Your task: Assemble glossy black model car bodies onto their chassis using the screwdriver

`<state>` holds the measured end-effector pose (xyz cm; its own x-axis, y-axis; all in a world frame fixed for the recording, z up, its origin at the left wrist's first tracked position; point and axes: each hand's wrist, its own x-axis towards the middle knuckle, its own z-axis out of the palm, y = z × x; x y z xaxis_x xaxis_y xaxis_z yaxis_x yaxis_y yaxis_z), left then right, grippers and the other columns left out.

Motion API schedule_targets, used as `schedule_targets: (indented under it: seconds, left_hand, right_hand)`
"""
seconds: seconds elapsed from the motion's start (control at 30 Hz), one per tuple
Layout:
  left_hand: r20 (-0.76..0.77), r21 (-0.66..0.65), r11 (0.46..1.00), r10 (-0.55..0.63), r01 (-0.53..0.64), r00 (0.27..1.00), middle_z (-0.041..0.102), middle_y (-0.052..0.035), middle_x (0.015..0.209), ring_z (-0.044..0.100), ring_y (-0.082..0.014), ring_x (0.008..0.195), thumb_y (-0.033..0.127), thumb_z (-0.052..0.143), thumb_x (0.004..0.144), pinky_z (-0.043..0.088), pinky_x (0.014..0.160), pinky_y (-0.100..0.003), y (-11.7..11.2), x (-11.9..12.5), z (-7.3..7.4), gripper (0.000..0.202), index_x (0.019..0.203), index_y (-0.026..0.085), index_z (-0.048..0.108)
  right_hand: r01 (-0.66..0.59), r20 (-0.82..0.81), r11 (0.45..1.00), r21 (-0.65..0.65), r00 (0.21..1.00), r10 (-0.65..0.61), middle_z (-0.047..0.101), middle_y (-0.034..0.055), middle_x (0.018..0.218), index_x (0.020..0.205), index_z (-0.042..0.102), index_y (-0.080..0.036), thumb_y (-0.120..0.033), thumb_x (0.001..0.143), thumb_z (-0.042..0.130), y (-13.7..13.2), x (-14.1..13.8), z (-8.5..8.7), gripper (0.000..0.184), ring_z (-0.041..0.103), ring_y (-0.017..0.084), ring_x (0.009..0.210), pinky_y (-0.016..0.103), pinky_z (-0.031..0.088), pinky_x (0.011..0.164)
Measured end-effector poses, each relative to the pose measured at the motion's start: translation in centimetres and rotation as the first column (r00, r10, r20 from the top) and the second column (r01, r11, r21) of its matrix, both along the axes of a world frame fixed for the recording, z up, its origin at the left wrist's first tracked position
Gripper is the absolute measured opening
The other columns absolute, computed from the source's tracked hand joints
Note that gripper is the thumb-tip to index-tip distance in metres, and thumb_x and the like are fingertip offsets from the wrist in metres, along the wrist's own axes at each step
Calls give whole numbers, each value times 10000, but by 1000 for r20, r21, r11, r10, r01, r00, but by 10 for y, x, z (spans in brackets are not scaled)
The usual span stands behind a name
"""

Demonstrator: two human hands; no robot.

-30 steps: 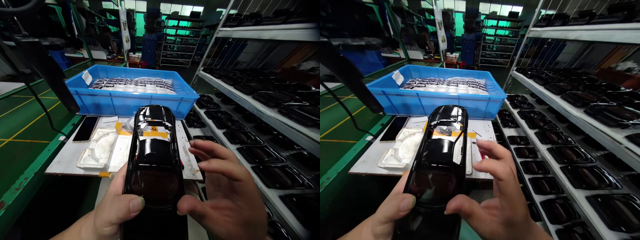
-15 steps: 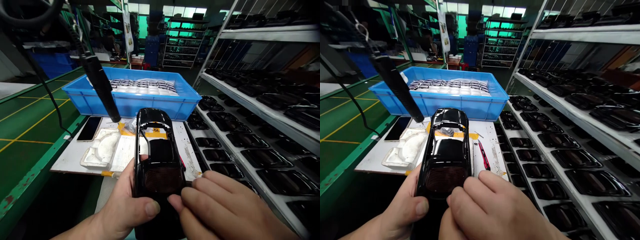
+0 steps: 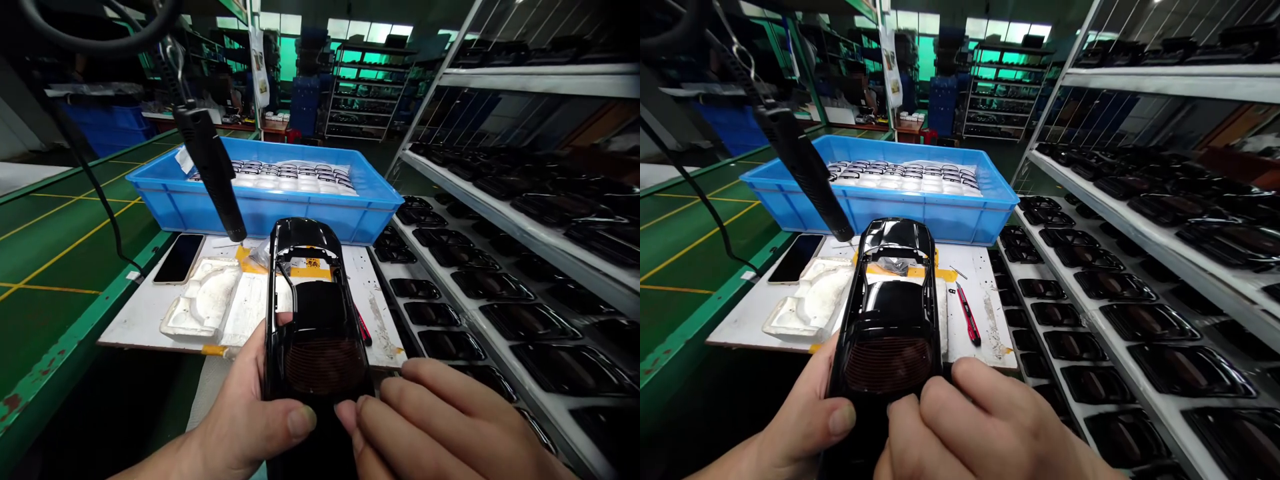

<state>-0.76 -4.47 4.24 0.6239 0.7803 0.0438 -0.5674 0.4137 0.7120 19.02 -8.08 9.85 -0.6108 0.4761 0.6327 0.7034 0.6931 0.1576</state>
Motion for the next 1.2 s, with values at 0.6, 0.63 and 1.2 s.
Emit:
schedule_targets:
  seconds: [0.6,0.63,1.2]
  left_hand:
    - [-61,-73,996,56,-60,997,753,-126,1053,733,-269,918,331,764,792,581,838,-334,-6,-2,3,490,1243,179,645]
    - [-65,-86,994,63,-69,996,756,-126,1040,733,-266,903,323,755,790,584,827,-332,-7,-2,4,475,1230,173,658]
    - [-11,-59,998,-1,1,1000,760,-87,1082,722,-218,942,219,746,817,577,830,-271,-1,-2,-2,460,1270,206,669]
  right_hand:
    - [7,-310,869,-494,933,-183,461,64,1505,1283,578,-286,-338,917,682,38,34,6,384,449,237,1424,414,463,1158]
    - [-4,-316,828,-560,925,-209,398,37,1566,1330,553,-335,-366,921,675,39,35,4,428,398,249,1473,440,457,1170]
    - [-1,-59,512,-859,994,-97,121,-49,1699,1145,712,-323,-598,843,705,76,32,39,409,53,374,1575,701,236,1211]
